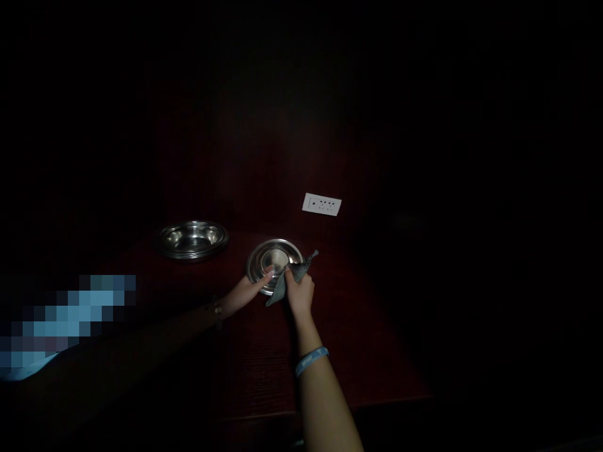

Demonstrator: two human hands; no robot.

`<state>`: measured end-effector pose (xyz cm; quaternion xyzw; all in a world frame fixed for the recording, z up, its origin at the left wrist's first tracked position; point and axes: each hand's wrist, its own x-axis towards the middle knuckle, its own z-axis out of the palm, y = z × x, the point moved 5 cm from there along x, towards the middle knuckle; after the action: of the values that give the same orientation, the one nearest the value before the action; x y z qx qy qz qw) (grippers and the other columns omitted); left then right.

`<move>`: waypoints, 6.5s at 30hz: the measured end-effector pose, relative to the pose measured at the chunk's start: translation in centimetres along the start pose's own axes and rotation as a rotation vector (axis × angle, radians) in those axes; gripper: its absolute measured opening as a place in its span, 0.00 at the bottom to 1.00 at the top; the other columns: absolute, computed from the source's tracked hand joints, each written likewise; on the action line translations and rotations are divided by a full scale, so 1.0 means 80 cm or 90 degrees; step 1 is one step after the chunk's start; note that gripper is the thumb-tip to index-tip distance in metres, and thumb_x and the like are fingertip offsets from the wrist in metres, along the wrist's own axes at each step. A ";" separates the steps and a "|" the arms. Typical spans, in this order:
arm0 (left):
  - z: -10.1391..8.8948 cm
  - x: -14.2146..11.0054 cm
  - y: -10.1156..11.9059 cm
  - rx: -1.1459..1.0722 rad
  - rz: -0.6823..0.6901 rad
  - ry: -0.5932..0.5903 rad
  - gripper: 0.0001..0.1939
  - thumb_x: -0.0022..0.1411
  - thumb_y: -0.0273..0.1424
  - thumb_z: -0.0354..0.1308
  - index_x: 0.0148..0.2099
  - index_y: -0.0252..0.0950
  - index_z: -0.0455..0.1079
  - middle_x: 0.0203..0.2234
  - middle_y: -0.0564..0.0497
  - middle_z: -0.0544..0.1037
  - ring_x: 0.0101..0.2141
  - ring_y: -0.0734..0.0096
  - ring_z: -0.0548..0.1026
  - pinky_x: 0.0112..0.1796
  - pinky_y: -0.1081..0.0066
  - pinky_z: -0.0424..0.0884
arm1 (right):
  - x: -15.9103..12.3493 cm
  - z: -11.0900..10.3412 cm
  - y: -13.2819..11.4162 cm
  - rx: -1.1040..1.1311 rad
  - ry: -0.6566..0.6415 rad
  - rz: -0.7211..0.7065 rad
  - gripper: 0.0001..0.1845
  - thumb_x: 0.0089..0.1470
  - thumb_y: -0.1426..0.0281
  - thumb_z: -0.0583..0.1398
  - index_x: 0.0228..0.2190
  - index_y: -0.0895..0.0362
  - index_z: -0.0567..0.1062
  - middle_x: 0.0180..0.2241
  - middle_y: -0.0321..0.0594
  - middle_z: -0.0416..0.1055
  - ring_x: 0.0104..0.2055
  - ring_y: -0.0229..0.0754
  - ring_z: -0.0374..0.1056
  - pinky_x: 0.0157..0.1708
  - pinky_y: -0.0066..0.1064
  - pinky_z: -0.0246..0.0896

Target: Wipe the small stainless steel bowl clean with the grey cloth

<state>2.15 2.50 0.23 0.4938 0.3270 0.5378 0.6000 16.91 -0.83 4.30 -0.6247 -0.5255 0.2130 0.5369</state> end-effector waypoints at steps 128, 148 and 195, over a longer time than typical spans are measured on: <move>0.000 -0.005 0.011 -0.015 0.059 -0.024 0.27 0.43 0.36 0.71 0.47 0.34 0.73 0.51 0.42 0.77 0.55 0.51 0.71 0.62 0.52 0.52 | 0.001 0.000 0.003 -0.013 0.007 -0.013 0.17 0.50 0.58 0.59 0.27 0.59 0.77 0.30 0.46 0.79 0.35 0.47 0.75 0.31 0.29 0.65; 0.001 -0.007 0.017 0.025 0.048 -0.034 0.24 0.48 0.31 0.66 0.48 0.32 0.73 0.51 0.41 0.76 0.55 0.53 0.71 0.61 0.54 0.55 | 0.001 -0.002 0.001 -0.040 0.012 -0.005 0.16 0.51 0.59 0.59 0.26 0.59 0.78 0.30 0.46 0.79 0.34 0.46 0.75 0.30 0.28 0.64; 0.001 -0.007 0.015 -0.003 0.015 0.016 0.19 0.46 0.30 0.67 0.43 0.33 0.74 0.46 0.44 0.80 0.52 0.53 0.73 0.59 0.54 0.60 | 0.001 0.000 0.003 -0.028 0.007 -0.014 0.18 0.51 0.57 0.59 0.28 0.60 0.78 0.31 0.47 0.79 0.35 0.47 0.75 0.31 0.29 0.65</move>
<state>1.71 1.89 1.29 0.4893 0.3274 0.5521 0.5905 17.03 -0.72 4.06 -0.6316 -0.5338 0.1925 0.5282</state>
